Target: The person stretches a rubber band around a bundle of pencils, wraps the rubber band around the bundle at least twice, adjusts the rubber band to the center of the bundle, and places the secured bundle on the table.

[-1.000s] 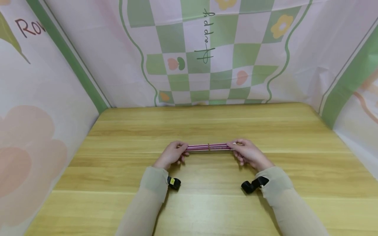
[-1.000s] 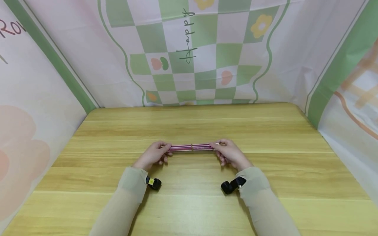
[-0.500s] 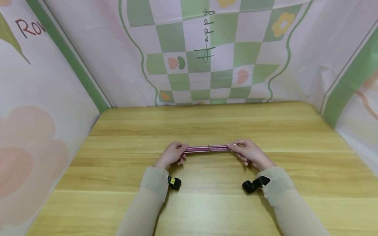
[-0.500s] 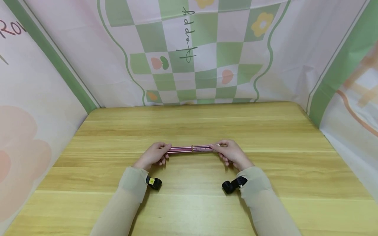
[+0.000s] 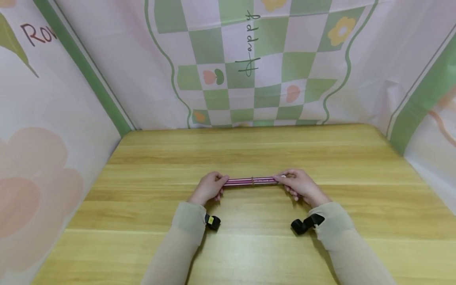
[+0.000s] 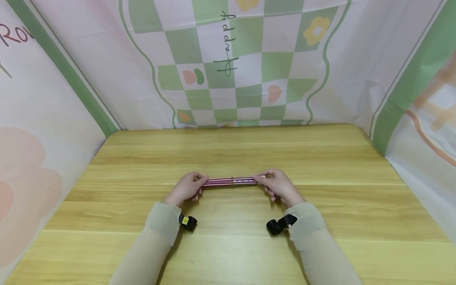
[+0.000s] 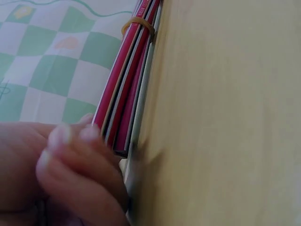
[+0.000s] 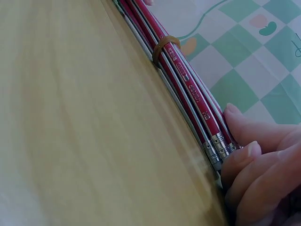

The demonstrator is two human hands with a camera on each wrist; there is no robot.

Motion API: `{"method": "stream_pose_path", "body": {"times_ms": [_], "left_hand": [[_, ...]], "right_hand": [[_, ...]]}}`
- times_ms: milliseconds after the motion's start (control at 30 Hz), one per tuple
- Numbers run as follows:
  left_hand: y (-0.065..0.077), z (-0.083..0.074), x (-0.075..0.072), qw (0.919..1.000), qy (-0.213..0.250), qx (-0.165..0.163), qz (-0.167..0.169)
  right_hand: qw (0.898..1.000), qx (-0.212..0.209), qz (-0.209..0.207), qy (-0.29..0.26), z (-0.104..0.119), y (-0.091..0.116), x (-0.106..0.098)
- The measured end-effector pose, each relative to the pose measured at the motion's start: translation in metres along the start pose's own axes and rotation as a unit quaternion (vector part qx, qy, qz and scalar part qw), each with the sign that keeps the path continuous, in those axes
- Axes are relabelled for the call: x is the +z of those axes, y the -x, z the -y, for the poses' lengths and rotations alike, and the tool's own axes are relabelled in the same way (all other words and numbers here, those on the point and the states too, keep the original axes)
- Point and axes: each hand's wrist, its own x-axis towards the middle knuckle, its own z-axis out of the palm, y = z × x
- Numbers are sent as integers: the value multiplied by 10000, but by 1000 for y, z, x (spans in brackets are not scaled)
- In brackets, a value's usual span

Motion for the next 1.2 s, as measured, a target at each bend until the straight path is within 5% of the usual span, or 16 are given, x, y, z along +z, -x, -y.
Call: {"method": "stream_pose_path", "body": {"times_ms": [600,1200], "left_hand": [[-4,0,2,9999,-90,114,10],[-4,-1,-1,9999,136,-13,-104]], "right_hand": [[9992,-52,57,385,-1,-2,0],[9998,178,31,111,-1,-1,-4]]}}
